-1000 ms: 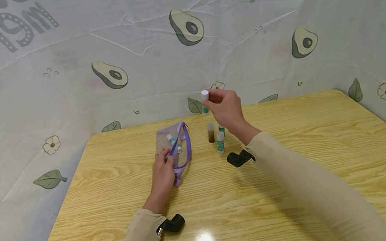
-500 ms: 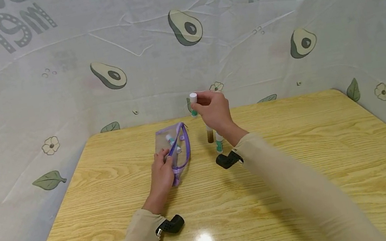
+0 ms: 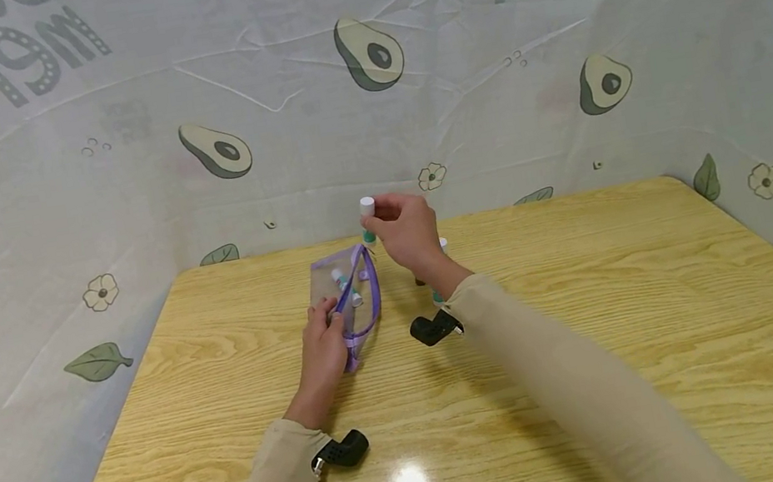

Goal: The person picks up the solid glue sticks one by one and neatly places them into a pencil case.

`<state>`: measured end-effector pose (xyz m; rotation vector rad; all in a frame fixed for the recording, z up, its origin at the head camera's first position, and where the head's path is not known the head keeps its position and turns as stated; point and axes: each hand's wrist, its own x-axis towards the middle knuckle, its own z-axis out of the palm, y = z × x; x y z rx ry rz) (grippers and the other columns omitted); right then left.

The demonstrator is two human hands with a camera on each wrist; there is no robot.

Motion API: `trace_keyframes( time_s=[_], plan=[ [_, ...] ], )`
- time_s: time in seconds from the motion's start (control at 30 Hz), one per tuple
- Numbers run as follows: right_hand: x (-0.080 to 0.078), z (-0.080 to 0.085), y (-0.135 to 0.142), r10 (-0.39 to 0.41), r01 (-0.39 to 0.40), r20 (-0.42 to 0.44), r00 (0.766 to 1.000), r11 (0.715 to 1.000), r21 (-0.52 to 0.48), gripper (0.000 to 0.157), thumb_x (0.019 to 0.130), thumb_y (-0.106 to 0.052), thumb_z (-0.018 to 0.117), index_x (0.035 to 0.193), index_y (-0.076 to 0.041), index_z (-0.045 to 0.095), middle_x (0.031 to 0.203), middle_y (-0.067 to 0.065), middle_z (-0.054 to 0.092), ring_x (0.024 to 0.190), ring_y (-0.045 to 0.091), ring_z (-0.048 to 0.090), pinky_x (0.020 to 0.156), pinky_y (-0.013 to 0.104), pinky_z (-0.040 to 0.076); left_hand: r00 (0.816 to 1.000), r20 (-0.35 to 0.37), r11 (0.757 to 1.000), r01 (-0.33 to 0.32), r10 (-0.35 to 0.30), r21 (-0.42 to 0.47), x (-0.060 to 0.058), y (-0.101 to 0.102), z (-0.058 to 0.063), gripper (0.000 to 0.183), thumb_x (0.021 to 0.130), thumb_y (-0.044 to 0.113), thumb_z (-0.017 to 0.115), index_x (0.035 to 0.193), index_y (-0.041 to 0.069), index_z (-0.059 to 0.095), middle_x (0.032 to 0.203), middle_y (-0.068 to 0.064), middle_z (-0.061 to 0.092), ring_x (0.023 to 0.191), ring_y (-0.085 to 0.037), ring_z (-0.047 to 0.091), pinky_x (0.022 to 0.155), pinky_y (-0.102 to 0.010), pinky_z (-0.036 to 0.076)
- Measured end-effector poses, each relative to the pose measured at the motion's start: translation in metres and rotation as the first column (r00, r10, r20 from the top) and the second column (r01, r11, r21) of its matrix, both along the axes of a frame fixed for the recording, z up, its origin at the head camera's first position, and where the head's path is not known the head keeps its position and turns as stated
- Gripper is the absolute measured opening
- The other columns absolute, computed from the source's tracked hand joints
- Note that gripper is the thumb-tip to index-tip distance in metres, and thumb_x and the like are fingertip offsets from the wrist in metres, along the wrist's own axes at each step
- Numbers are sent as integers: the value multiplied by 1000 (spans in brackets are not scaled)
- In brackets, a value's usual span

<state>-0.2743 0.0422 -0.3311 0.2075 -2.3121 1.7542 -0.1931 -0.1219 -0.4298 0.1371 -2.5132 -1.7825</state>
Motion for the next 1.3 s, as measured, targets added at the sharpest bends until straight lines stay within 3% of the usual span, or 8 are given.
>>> trace_keyframes(
  time_s=[0.6,0.87,1.3],
  plan=[
    [3,-21,-18,-41,38,56,998,997,63,31,99,-16,75,127,-3,74,116,14,78,110,28,75,94,42,64,1000,4,1000,1,-1,-14,-1,-1,-3,51,115,21,33,162,2,40,178,-16,21,168,-36,0,135,-59,7],
    [3,-31,-27,-92,79,108,990,990,117,28,99,-19,76,125,-7,76,113,10,80,103,24,77,85,37,65,1000,1,1000,10,-10,-12,-2,-3,-4,52,114,21,32,162,2,39,178,-17,20,168,-36,-1,136,-58,5],
    [2,-46,-30,-134,113,146,980,983,144,27,100,-19,75,124,-5,76,113,10,80,104,25,76,89,39,64,1000,-7,1000,7,-7,-26,-4,-1,-5,52,114,21,32,161,1,40,177,-18,22,168,-37,0,135,-59,6]
  ],
)
